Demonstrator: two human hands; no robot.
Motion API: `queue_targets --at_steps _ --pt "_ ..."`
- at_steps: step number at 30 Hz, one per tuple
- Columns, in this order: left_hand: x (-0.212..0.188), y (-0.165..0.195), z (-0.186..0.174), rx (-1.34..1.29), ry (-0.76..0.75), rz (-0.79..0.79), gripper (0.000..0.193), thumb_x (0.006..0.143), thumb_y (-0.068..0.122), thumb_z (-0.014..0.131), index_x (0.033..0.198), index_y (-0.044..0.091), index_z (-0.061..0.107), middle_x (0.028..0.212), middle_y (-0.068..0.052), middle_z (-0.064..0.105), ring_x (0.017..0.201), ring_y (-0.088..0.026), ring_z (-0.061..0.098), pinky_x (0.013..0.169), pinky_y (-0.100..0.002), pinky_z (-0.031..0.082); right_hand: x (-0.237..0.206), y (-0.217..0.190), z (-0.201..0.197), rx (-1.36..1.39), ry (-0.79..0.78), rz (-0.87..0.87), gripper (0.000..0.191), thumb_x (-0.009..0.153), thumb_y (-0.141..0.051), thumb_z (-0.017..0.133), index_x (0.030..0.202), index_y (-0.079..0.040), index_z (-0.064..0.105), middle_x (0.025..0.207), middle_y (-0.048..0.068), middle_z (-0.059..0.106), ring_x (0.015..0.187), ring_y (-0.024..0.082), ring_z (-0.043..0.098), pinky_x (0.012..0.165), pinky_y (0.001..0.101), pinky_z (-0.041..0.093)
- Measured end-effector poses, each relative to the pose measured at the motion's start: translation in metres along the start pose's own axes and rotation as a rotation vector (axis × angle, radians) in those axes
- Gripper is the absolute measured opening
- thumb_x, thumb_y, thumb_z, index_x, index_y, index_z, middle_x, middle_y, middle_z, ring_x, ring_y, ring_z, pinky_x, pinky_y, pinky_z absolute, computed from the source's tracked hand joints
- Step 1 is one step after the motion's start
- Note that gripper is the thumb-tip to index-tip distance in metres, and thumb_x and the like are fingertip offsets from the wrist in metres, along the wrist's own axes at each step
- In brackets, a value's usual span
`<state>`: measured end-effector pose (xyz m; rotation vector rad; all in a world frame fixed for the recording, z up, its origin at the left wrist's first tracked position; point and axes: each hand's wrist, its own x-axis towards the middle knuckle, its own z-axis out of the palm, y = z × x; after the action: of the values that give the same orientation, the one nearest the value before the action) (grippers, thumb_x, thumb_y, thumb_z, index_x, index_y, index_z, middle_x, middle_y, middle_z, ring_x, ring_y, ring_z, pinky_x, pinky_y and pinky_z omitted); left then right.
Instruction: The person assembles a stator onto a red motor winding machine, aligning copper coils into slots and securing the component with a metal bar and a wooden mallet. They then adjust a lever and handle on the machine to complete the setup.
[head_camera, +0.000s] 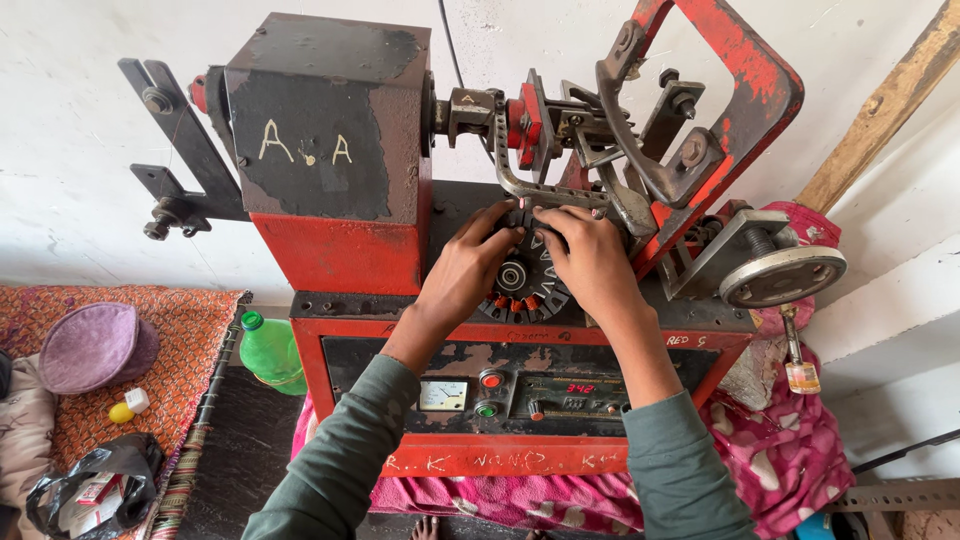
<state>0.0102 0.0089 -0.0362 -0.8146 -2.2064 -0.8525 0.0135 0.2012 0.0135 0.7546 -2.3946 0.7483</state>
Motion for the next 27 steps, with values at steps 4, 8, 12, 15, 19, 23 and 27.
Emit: queue_targets --at_steps 4,8,12,15,19,23,27 --pt "-0.0008 -0.0043 0.0013 0.106 -0.018 0.074 0.031 0.084 -0.005 0.068 0.113 0.003 0.071 0.145 -0.023 0.054 0.126 -0.044 0.06 0.098 -0.045 0.056 -0.0006 -0.0005 0.0007 -0.004 -0.02 0.027 0.025 0.094 -0.007 0.07 0.117 0.001 0.072 0.11 0.019 0.074 0.09 0.035 0.075 0.076 0.0419 0.059" --pt "-0.0016 -0.0048 0.0037 0.103 -0.009 0.082 0.031 0.081 -0.005 0.069 0.111 0.002 0.072 0.145 -0.024 0.054 0.127 -0.043 0.06 0.1 -0.046 0.055 -0.0019 -0.0026 0.0013 -0.002 0.033 -0.014 0.023 0.094 -0.005 0.07 0.116 0.003 0.073 0.11 0.02 0.074 0.09 0.035 0.075 0.076 0.0409 0.06" --pt "-0.0021 -0.0029 0.0064 0.076 0.008 0.072 0.029 0.079 -0.007 0.068 0.106 0.002 0.071 0.143 -0.023 0.055 0.128 -0.042 0.059 0.102 -0.047 0.055 -0.0038 -0.0042 0.0019 0.006 0.021 0.046 0.024 0.093 -0.003 0.07 0.116 0.003 0.073 0.109 0.02 0.074 0.084 0.034 0.076 0.073 0.0402 0.06" --pt "-0.0021 -0.0025 0.0069 0.082 0.021 0.084 0.027 0.08 -0.008 0.067 0.105 0.002 0.071 0.142 -0.023 0.055 0.129 -0.043 0.058 0.102 -0.048 0.055 -0.0037 -0.0041 0.0032 0.006 0.026 0.065 0.024 0.093 -0.004 0.07 0.116 0.003 0.073 0.109 0.02 0.074 0.084 0.033 0.076 0.073 0.0398 0.06" --pt "-0.0022 -0.0023 0.0068 0.075 0.024 0.092 0.02 0.085 -0.006 0.066 0.103 0.002 0.068 0.142 -0.023 0.055 0.129 -0.042 0.058 0.103 -0.049 0.054 -0.0044 -0.0033 0.0039 -0.005 0.056 0.02 0.024 0.092 -0.003 0.071 0.115 0.003 0.073 0.108 0.021 0.074 0.089 0.037 0.074 0.078 0.0425 0.059" --pt "-0.0021 -0.0006 0.0079 0.081 0.008 0.063 0.022 0.082 -0.007 0.065 0.103 0.003 0.063 0.142 -0.023 0.056 0.13 -0.043 0.057 0.104 -0.049 0.053 -0.0056 -0.002 0.0032 -0.009 0.035 0.041 0.023 0.092 -0.003 0.07 0.115 0.003 0.072 0.107 0.021 0.073 0.089 0.038 0.073 0.079 0.045 0.057" --pt "-0.0009 0.0012 0.0083 0.072 -0.001 0.058 0.024 0.082 -0.006 0.065 0.103 0.005 0.063 0.142 -0.021 0.056 0.131 -0.043 0.057 0.104 -0.049 0.053 -0.0071 -0.0005 0.0025 -0.018 0.039 0.022 0.023 0.091 -0.001 0.069 0.114 0.004 0.071 0.106 0.022 0.072 0.091 0.04 0.072 0.079 0.046 0.057"
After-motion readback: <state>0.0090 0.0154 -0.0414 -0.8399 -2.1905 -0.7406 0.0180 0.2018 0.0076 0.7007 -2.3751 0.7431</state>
